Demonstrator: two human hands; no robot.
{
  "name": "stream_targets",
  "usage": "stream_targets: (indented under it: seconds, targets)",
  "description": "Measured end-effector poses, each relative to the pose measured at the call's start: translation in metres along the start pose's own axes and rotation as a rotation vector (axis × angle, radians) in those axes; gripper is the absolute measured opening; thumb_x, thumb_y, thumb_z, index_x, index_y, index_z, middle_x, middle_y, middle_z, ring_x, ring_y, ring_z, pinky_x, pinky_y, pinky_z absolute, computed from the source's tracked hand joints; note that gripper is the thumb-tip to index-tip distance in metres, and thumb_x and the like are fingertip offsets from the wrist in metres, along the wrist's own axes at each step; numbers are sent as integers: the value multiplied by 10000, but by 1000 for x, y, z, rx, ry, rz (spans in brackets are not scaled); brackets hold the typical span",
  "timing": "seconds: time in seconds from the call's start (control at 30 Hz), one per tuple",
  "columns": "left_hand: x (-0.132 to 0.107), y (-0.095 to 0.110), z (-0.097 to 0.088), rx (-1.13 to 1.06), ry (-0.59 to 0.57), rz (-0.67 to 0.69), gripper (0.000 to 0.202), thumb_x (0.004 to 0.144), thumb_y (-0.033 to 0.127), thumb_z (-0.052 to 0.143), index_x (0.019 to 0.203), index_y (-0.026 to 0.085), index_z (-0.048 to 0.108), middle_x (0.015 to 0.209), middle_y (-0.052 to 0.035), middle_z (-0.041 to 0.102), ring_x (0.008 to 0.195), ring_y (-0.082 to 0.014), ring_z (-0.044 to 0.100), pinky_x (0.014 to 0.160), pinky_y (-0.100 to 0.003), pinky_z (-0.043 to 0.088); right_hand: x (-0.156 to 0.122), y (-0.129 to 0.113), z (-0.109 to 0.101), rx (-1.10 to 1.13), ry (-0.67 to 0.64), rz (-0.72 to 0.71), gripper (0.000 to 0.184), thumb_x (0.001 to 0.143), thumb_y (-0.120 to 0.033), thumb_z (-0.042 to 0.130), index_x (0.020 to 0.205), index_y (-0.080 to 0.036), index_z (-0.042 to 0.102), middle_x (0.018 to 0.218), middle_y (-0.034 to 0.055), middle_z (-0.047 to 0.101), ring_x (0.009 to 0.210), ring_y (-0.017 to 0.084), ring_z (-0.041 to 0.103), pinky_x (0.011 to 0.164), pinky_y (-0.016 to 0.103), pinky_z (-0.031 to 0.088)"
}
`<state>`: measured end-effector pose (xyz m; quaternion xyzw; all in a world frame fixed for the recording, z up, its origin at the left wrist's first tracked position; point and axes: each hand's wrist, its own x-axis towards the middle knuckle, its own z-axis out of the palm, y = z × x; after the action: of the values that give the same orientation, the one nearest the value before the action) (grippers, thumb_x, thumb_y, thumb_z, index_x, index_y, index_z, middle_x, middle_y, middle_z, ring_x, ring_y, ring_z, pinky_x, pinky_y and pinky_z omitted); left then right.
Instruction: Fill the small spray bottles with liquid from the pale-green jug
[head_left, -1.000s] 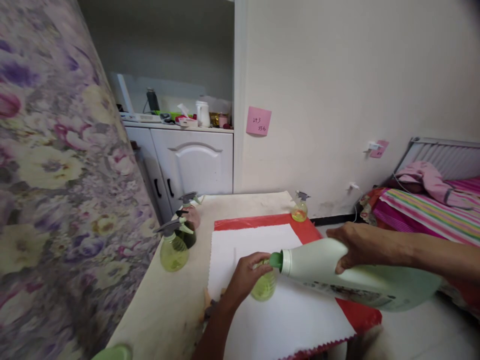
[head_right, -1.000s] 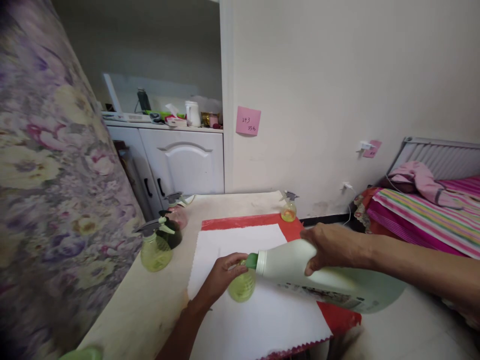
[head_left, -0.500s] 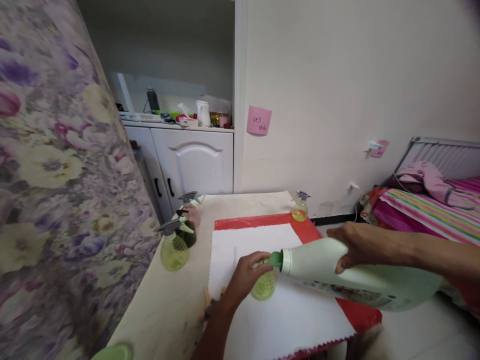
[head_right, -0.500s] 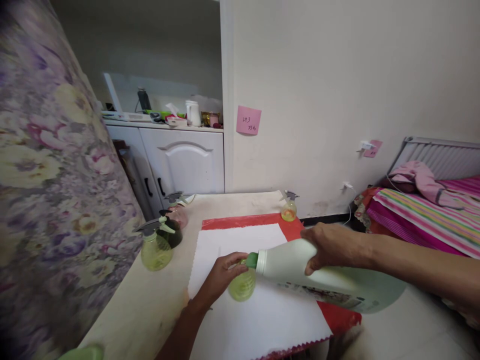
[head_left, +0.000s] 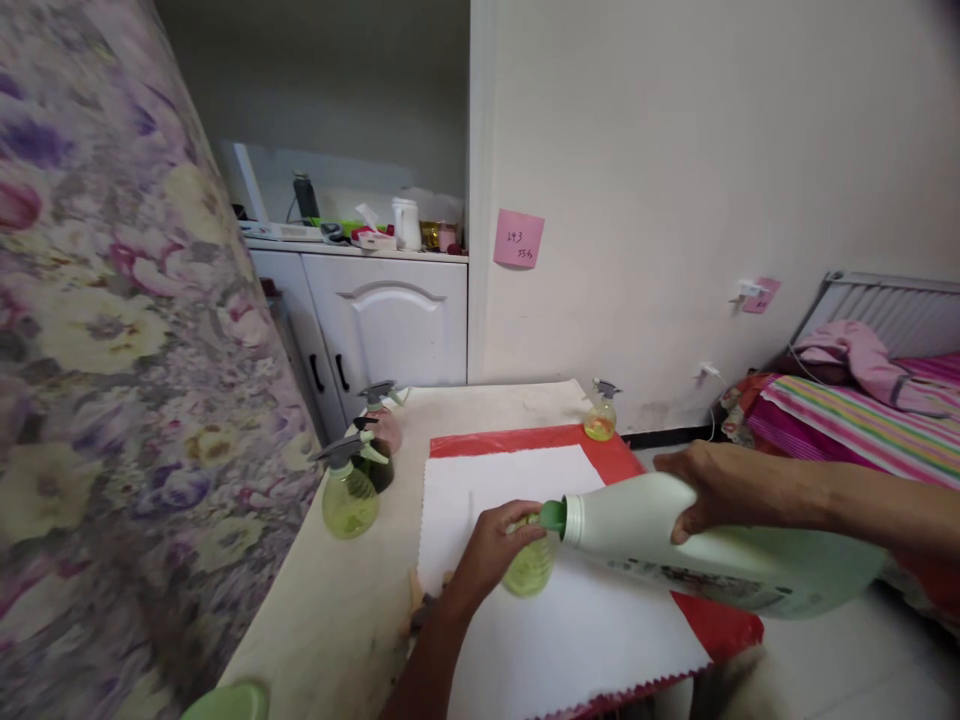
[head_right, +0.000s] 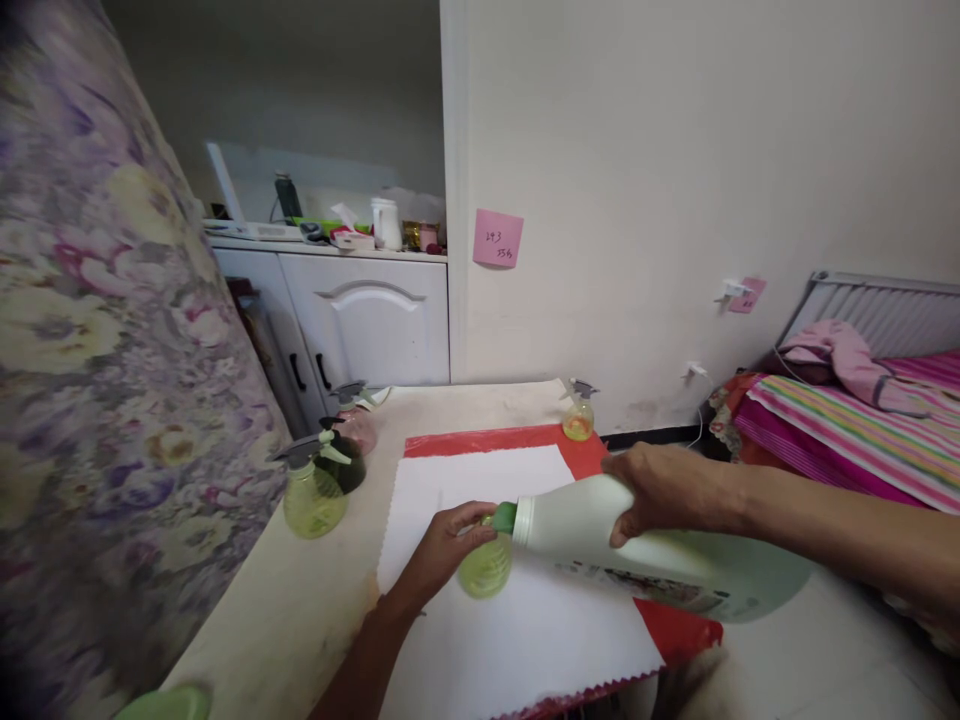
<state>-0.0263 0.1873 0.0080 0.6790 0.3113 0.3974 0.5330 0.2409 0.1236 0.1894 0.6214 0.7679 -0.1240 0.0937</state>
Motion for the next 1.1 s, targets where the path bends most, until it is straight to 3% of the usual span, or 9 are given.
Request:
stream_targets:
  seconds: [0.5, 0.8, 1.1]
  targets:
    - [-2, 2, 0, -23, 7, -14, 224, 773, 256, 667, 980, 198, 731, 1013, -64, 744, 981, -253, 648, 882, -338, 465, -2, -2, -2, 41, 2, -13, 319, 657, -446, 740, 854, -239, 600, 829, 82, 713, 766, 301, 674, 611, 338, 458]
    - [0, -2, 0, -25, 14, -6, 226, 765, 248, 673, 977, 195, 730, 1025, -66, 745, 987, -254, 650, 884, -338, 467, -1, 2, 0, 6, 1, -13, 351, 658, -477, 736, 864, -226, 602, 823, 62, 706, 747, 258, 672, 602, 289, 444]
    - [0, -1, 0, -24, 13, -9, 226, 773, 255, 666, 980, 189, 730, 1016, -73, 744, 977, -249, 652, 880, -335, 469, 0, 0, 3, 44, 61, -5, 309, 625, -400, 773, 826, -221, 621, 780, 78, 713, 694, 274, 657, 557, 308, 408]
